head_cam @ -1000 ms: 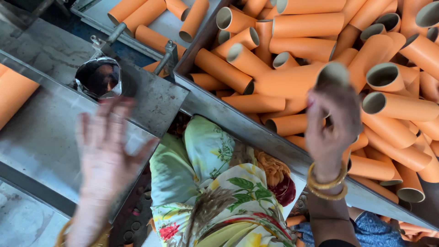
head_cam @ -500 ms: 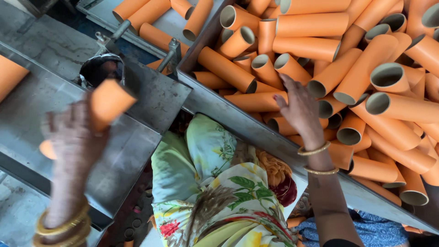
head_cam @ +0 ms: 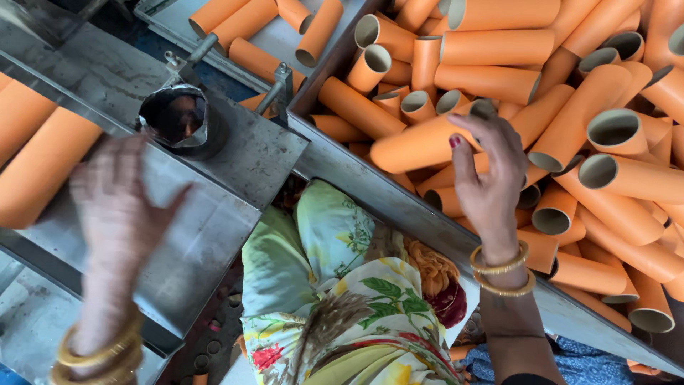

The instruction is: The person sits on the floor and repeatedly picks up orange cylindrical tubes from a large bin, places them onto a metal tray, and then transfers them into a collection bin. The task involves continuous manual handling of the cylinders.

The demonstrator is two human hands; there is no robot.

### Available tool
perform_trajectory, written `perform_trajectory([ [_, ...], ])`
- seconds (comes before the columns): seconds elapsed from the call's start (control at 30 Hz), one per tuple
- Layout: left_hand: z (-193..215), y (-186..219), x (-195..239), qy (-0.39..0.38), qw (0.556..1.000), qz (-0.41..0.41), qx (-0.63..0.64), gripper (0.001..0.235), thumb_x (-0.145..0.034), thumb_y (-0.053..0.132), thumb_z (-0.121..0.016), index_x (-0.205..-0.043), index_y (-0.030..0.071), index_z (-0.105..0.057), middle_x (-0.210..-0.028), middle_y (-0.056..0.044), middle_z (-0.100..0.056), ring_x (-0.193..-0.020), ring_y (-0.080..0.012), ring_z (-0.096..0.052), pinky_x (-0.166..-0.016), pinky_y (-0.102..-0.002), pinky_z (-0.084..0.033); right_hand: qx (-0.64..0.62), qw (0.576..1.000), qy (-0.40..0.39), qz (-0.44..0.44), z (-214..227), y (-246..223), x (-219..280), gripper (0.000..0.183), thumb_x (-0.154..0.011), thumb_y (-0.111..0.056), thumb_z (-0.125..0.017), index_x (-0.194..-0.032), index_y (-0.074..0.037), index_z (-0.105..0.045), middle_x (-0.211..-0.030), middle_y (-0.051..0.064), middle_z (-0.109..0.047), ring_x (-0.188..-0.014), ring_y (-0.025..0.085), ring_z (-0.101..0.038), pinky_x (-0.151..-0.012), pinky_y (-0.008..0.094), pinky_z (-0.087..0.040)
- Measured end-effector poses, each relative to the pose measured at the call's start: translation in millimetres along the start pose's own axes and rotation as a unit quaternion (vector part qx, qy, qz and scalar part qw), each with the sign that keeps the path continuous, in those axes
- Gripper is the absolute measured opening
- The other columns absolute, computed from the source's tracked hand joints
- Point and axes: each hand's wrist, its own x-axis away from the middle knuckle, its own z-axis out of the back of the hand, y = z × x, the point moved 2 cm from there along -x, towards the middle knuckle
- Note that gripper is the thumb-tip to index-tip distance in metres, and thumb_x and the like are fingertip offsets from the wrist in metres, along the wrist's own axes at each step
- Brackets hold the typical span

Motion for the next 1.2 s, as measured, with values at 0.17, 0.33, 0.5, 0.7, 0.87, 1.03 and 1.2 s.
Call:
perform_trajectory([
  [0.17, 47, 140, -5, 0.062, 0.97, -0.175, 0.154, 0.104, -0.069, 0.054, -0.087, -0.152, 0.011, -0.041, -0.148, -0.022, -0.052, -0.14, -0.0405, -0.048, -0.12, -0.062, -0.026, -0.267, 0.961, -0.017, 0.075, -14, -68, -10, 0.017, -0.099, 0.006, -0.066, -0.109, -0.008, -0.068, -0.1, 0.005, -0.069, -0.09, 0.015, -0.066, -0.087, 0.032, -0.057],
  [0.33, 36, 136, -11, -0.034, 0.982, -0.153, 0.109, 0.099, -0.07, 0.026, -0.086, -0.157, 0.011, -0.041, -0.129, -0.009, -0.065, -0.119, -0.0258, -0.064, -0.125, -0.056, -0.032, -0.253, 0.943, -0.164, 0.138, -56, -67, -6, 0.029, -0.1, -0.006, -0.069, -0.129, -0.007, -0.064, -0.121, 0.011, -0.07, -0.117, 0.028, -0.067, -0.119, 0.05, -0.045],
  [0.5, 4, 23, -9, -0.003, 1.0, -0.007, -0.002, 0.099, -0.073, 0.03, -0.09, -0.159, 0.016, -0.044, -0.127, -0.011, -0.067, -0.118, -0.0306, -0.065, -0.117, -0.057, -0.037, 0.096, 0.96, -0.254, 0.062, -108, 44, -31, 0.064, -0.091, -0.02, -0.075, -0.148, -0.01, -0.05, -0.142, 0.016, -0.055, -0.132, 0.035, -0.05, -0.113, 0.051, -0.038],
  [0.7, -35, -119, 14, -0.023, 0.979, 0.157, -0.126, 0.086, -0.069, 0.031, -0.088, -0.144, 0.015, -0.05, -0.14, -0.016, -0.064, -0.127, -0.0377, -0.06, -0.11, -0.058, -0.033, 0.285, 0.902, -0.323, 0.033, -157, 143, -3, 0.076, -0.068, -0.018, -0.085, -0.138, -0.008, -0.056, -0.137, 0.018, -0.054, -0.131, 0.042, -0.042, -0.105, 0.058, -0.033],
  [0.87, -62, -160, 35, -0.008, 0.977, 0.152, -0.151, 0.079, -0.077, 0.035, -0.085, -0.144, 0.012, -0.05, -0.148, -0.02, -0.055, -0.144, -0.0389, -0.05, -0.115, -0.064, -0.027, 0.249, 0.923, -0.286, -0.067, -182, 175, 12, 0.038, -0.078, -0.004, -0.074, -0.115, -0.009, -0.069, -0.123, 0.014, -0.066, -0.115, 0.04, -0.059, -0.096, 0.051, -0.05],
  [1.03, -64, -152, 58, 0.035, 0.983, 0.176, -0.031, 0.075, -0.086, 0.038, -0.083, -0.146, 0.01, -0.049, -0.153, -0.019, -0.049, -0.15, -0.039, -0.042, -0.118, -0.066, -0.023, 0.158, 0.968, -0.173, -0.092, -153, 169, -5, 0.031, -0.076, -0.001, -0.075, -0.105, -0.01, -0.07, -0.11, 0.016, -0.068, -0.107, 0.039, -0.063, -0.089, 0.049, -0.052],
  [1.2, -41, -129, 56, 0.083, 0.98, 0.18, 0.017, 0.066, -0.091, 0.032, -0.081, -0.145, 0.008, -0.051, -0.151, -0.018, -0.047, -0.148, -0.0358, -0.041, -0.123, -0.064, -0.023, 0.055, 0.996, -0.053, -0.047, -77, 103, -36, 0.026, -0.094, 0.008, -0.069, -0.115, -0.007, -0.066, -0.111, 0.016, -0.065, -0.107, 0.036, -0.061, -0.09, 0.047, -0.051],
])
